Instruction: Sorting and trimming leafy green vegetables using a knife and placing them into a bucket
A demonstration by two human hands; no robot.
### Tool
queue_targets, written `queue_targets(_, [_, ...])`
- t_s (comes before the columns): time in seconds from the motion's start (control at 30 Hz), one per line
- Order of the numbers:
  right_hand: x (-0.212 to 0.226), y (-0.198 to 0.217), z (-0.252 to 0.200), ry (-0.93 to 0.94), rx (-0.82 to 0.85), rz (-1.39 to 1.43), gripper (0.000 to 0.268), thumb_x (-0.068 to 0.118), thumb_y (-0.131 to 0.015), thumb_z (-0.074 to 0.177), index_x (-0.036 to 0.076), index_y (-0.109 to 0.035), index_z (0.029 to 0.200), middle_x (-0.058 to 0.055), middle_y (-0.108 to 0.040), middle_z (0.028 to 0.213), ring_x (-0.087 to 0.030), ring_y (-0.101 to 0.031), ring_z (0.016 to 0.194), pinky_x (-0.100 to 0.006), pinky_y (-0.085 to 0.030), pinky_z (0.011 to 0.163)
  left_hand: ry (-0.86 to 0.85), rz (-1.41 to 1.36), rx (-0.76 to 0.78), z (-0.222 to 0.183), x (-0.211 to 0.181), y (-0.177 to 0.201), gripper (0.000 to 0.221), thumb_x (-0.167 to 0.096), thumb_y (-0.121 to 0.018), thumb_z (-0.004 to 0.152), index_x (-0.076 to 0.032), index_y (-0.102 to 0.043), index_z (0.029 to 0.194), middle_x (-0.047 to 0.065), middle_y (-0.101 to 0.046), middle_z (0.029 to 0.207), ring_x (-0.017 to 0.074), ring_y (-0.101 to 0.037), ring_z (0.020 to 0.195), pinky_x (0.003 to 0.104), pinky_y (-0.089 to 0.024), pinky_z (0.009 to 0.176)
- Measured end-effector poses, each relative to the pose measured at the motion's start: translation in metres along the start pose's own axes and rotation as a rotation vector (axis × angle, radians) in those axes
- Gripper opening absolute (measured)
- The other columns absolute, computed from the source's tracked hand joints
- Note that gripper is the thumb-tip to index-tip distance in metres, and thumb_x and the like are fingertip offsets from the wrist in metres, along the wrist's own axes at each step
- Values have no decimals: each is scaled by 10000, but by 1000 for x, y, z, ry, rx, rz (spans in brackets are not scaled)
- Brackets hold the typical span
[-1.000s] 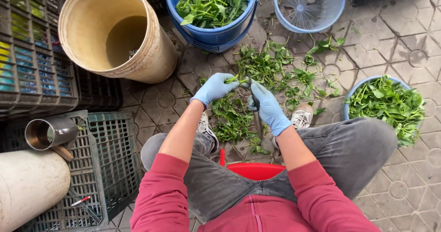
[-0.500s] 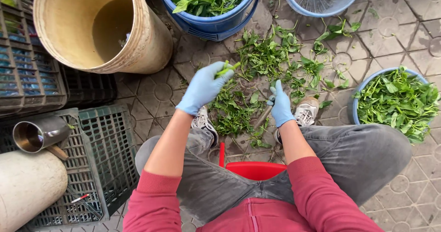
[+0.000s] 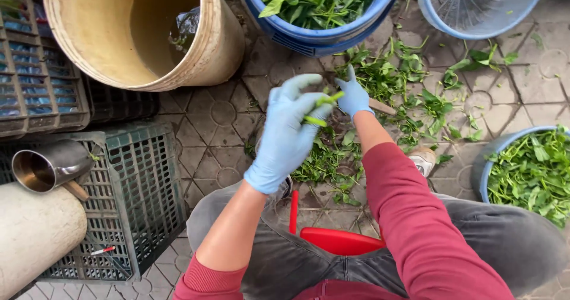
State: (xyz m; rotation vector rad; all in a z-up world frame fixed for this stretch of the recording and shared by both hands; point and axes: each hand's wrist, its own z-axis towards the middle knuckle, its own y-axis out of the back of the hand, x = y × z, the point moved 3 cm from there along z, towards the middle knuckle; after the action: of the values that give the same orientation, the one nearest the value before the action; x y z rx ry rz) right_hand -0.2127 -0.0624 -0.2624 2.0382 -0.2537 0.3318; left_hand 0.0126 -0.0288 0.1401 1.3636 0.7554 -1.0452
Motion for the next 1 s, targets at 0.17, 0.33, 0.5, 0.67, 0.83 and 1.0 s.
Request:
queue_targets(0.17, [-49, -60, 36, -103, 32, -4, 526, 176, -677, 1049, 271, -673, 1566, -54, -488, 1676, -341, -731, 1316, -475, -648, 1031, -9, -23, -10, -4, 19, -15, 61, -212, -772, 1064, -191, -817, 1100, 1, -790, 1122, 258, -717, 1123, 379, -522, 1077])
queue_targets(0.33, [0, 36, -86, -350, -164, 919, 359, 309, -726, 1063, 169, -782, 1390, -116, -783, 1354, -332, -712, 1316, -486, -544, 1110, 104, -128, -43, -6, 44, -24, 76, -196, -725, 1103, -137, -773, 1100, 128, -775, 895, 273, -791, 964, 423, -591, 889])
queue_targets(0.5, [27, 93, -156, -399, -124, 1948, 280, 143, -711, 1083, -2, -713, 1322, -74, -757, 1204, -50, -538, 590, -167, -308, 500, 308, 3, 104, -6, 73, -53, 299, -328, -958, 874, -189, -773, 1062, 14, -703, 728, 240, -739, 800, 454, -557, 1005])
queue_targets(0.67, [39, 118, -201, -75, 40, 2268, 399, 187, -585, 1144, -29, -654, 1472, -109, -805, 1307, -20, -523, 596, -124, -293, 524, 312, 104, 222, -15, 112, -87, 476, -375, -994, 799, -169, -790, 1177, 80, -787, 831, 314, -806, 911, 464, -597, 909])
queue_targets(0.83, [64, 130, -222, -60, 12, 2214, 412, 177, -642, 1109, -56, -674, 1448, -150, -807, 1186, -32, -483, 597, -123, -342, 521, 264, -278, 129, -21, 109, -110, 302, -169, -978, 860, -110, -844, 1124, 119, -820, 990, 185, -765, 1016, 386, -595, 1002])
queue_targets(1.0, [92, 171, -252, -205, -215, 2037, 341, 209, -760, 1063, -21, -761, 1313, -56, -712, 866, -72, -510, 573, -159, -354, 486, 127, -150, 169, -16, 120, -99, 243, -177, -961, 891, -110, -840, 1090, 151, -803, 1013, 324, -795, 1026, 449, -617, 959])
